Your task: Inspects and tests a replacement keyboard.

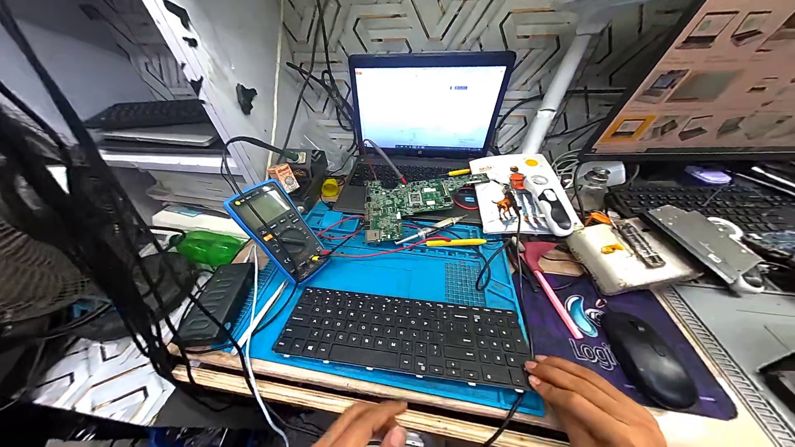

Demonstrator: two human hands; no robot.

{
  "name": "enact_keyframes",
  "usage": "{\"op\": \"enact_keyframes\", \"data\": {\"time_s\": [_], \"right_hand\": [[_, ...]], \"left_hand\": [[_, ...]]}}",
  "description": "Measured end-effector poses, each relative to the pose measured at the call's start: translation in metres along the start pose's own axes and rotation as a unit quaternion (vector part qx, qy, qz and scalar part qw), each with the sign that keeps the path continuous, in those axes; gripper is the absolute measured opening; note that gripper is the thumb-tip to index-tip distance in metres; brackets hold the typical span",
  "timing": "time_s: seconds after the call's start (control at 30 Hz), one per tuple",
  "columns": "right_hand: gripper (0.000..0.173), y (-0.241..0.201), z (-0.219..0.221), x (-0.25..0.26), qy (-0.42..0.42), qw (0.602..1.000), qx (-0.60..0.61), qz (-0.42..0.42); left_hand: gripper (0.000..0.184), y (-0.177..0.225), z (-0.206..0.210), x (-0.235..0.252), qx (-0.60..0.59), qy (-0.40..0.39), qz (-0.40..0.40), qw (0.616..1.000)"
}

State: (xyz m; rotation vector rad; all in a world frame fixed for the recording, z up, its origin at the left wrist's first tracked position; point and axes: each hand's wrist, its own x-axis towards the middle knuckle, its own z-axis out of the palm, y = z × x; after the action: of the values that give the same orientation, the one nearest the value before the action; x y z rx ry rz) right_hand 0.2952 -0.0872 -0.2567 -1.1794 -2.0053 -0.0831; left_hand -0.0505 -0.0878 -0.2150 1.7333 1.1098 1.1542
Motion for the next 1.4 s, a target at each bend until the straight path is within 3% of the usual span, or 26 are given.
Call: {"op": "enact_keyframes", "data": {"time_s": [0.07,0.2,0.27,0.37,0.5,0.63,0.73,0.83,0.93,1.0,1.17,1.4], "right_hand": [[0.02,-0.003,-0.004,0.007,-0.016,1.0,0.004,0.005],[0.023,-0.013,-0.01,0.022,-0.065,0.997,-0.001,0.036],[0.027,-0.02,-0.014,0.028,-0.096,0.992,0.007,0.083],[0.051,-0.04,-0.015,0.033,-0.135,0.975,0.05,0.17],[0.085,-0.064,0.01,0.03,-0.093,0.968,0.007,0.234],[0.095,-0.066,0.005,0.027,-0.09,0.956,-0.019,0.278],[0.091,-0.062,-0.009,0.024,-0.095,0.942,-0.059,0.316],[0.073,-0.047,-0.025,0.019,-0.073,0.937,-0.107,0.326],[0.039,-0.044,-0.023,0.028,-0.045,0.964,-0.103,0.242],[0.03,-0.054,-0.008,0.041,-0.058,0.977,-0.078,0.191],[0.04,-0.058,0.03,0.062,-0.119,0.966,-0.157,0.167],[0.032,-0.048,0.03,0.069,-0.153,0.962,-0.195,0.117]], "left_hand": [[0.031,-0.003,-0.011,0.027,0.192,-0.026,0.092,0.977],[0.057,-0.034,-0.019,0.074,0.384,-0.109,0.183,0.898],[0.06,-0.045,-0.02,0.084,0.403,-0.128,0.198,0.884],[0.067,-0.042,-0.025,0.096,0.408,-0.156,0.193,0.879],[0.076,-0.037,-0.026,0.114,0.407,-0.198,0.179,0.873],[0.087,-0.04,-0.026,0.129,0.4,-0.261,0.143,0.867],[0.091,-0.048,-0.029,0.131,0.398,-0.26,0.151,0.867],[0.088,-0.052,-0.03,0.127,0.407,-0.238,0.178,0.864],[0.081,-0.043,-0.023,0.114,0.411,-0.206,0.221,0.86],[0.075,-0.035,-0.009,0.099,0.405,-0.189,0.241,0.861],[0.073,-0.026,0.022,0.083,0.428,-0.21,0.202,0.856],[0.074,-0.021,0.035,0.09,0.437,-0.173,0.174,0.865]]}}
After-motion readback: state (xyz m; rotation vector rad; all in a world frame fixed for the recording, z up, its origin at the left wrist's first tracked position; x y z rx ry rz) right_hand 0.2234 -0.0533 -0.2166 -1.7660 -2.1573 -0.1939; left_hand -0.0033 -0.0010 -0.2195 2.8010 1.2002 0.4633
